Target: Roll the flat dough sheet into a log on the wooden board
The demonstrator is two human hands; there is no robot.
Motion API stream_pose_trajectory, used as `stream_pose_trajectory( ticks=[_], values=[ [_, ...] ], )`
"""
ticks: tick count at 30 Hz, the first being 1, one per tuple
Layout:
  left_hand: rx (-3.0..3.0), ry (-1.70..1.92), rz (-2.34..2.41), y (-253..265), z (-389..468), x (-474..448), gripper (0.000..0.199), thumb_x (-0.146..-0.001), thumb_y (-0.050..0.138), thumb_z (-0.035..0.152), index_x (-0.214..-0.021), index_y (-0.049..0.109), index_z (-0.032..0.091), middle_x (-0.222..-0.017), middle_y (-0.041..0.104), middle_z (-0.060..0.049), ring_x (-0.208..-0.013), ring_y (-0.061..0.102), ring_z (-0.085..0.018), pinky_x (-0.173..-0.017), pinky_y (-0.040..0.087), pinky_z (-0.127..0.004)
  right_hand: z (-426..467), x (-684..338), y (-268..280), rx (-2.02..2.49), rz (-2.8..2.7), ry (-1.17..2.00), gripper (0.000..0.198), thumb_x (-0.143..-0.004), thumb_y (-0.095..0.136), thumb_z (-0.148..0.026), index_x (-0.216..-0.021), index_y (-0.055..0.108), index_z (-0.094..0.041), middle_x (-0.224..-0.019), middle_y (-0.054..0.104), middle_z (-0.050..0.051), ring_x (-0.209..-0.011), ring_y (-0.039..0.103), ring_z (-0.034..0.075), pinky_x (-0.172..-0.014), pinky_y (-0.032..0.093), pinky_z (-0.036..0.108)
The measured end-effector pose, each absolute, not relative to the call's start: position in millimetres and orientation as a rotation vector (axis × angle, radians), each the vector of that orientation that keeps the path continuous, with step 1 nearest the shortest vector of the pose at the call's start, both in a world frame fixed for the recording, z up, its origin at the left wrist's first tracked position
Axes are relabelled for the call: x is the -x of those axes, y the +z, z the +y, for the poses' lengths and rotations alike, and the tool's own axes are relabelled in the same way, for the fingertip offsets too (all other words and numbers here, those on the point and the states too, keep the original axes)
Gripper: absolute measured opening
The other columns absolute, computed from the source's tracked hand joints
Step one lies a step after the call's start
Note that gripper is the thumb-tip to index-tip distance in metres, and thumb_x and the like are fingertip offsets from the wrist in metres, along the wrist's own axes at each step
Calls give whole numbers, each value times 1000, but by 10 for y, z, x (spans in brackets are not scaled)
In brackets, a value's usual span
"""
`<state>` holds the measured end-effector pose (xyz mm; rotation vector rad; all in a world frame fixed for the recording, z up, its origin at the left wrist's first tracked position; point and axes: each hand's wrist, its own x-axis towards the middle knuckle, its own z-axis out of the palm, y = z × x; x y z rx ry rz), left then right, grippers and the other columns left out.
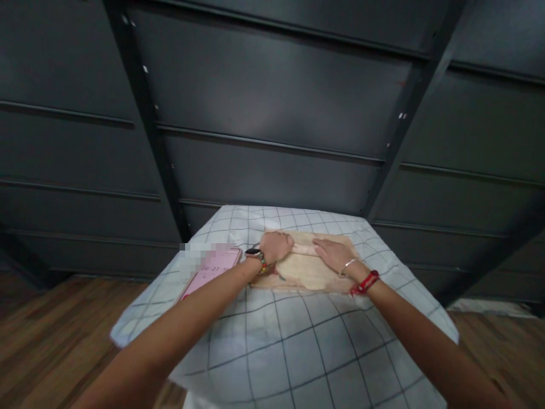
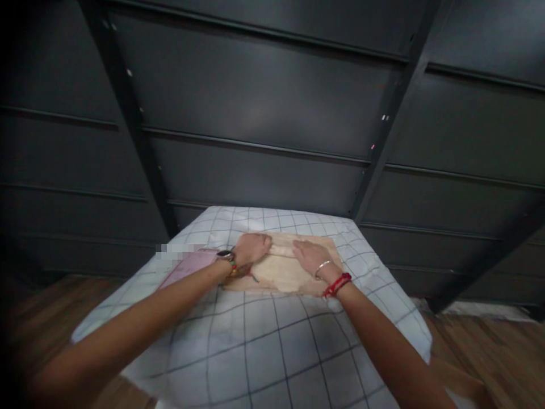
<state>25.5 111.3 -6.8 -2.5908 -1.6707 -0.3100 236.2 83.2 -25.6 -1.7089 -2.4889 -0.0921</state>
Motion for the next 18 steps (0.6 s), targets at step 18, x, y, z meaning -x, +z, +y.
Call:
stream_pose_trajectory(
  ticks=[18],
  values=[
    [2708, -196, -1644, 62, 1156, -236, 44, -96, 23, 32, -112, 60, 14, -120, 62, -12, -112, 55, -23, -93, 40, -34, 932, -2161, -87, 1890, -2430, -69, 54, -98, 14, -26, -123, 56, -1, -131, 55, 18, -125, 46, 20, -108, 26, 27]
  ],
)
